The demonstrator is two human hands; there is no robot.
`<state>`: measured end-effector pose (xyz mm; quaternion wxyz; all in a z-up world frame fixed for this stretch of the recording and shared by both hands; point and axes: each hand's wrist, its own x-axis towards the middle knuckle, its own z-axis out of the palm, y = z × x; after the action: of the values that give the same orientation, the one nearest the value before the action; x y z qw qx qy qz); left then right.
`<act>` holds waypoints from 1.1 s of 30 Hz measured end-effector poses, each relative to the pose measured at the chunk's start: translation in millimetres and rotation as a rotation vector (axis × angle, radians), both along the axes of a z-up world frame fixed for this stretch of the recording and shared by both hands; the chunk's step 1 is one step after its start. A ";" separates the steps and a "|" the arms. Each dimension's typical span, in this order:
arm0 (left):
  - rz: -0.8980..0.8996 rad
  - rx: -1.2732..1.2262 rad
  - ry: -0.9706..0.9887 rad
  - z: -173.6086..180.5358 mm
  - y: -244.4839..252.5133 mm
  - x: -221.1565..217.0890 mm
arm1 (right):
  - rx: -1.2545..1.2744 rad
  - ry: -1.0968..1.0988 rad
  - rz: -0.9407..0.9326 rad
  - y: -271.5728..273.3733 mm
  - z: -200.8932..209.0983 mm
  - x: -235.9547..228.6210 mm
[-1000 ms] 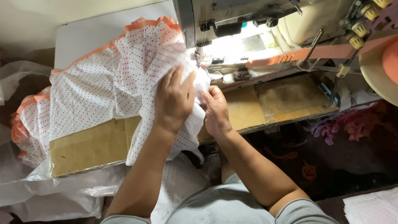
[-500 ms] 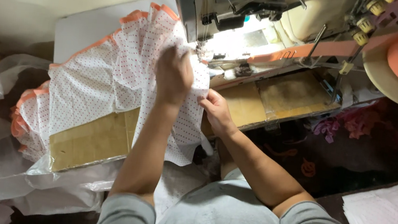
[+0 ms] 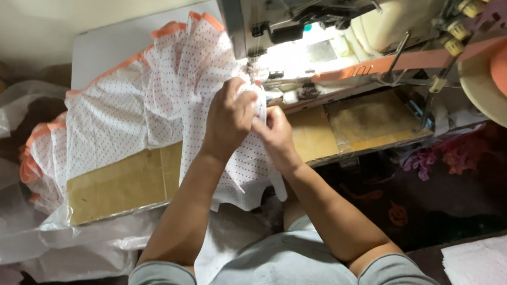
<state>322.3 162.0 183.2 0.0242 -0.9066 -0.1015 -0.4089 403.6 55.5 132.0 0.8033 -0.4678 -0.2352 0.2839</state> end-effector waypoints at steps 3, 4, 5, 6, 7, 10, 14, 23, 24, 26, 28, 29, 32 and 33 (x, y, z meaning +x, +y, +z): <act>-0.078 -0.181 0.000 5.0 -13.0 -7.6 | -0.441 -0.414 -0.024 -8.4 5.2 -1.9; -0.031 -0.159 0.097 -1.3 -12.3 -7.3 | -0.360 -0.407 -0.063 -7.4 9.9 -5.5; 0.016 -0.127 0.187 -3.7 -7.6 -4.9 | -0.269 -0.406 -0.103 -1.9 18.2 -6.5; 0.015 -0.124 0.185 0.4 -6.6 -6.7 | -0.266 -0.408 -0.105 0.0 18.8 -9.1; 0.001 -0.197 0.220 4.2 -5.2 -8.7 | -0.160 -0.241 -0.094 2.1 19.0 -12.3; -0.162 -0.428 0.128 -15.0 21.1 -7.1 | -0.020 0.082 -0.041 7.7 -10.4 -7.8; -0.264 -0.350 0.122 -6.9 30.5 -15.5 | -0.140 -0.113 0.041 -11.3 -15.5 -6.8; -0.116 -0.163 0.303 -12.2 46.1 -11.2 | -0.217 -0.525 0.129 -20.3 -44.7 9.3; -0.114 -0.163 0.304 -13.6 35.7 -12.4 | -0.217 -0.525 0.132 -19.3 -36.8 12.1; 0.035 -0.072 0.165 -16.2 15.4 -18.3 | -0.274 -0.479 0.049 -15.6 -21.1 15.1; 0.168 -0.026 0.006 -22.3 -36.7 -22.1 | -0.246 -0.395 0.028 -0.8 -34.1 22.4; 0.286 0.022 -0.156 -24.9 -61.4 -22.0 | -0.222 -0.311 -0.005 7.7 -39.9 27.0; 0.369 -0.220 0.044 -95.6 -90.7 -48.2 | -0.259 -0.042 0.123 7.5 -21.6 42.1; 0.367 -0.225 0.050 -94.6 -86.6 -57.5 | -0.265 -0.036 0.122 3.6 -19.6 43.9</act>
<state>264.8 75.4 88.6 -0.0005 -0.8797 -0.3093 -0.3610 447.5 59.2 112.4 0.7114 -0.5594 -0.2381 0.3524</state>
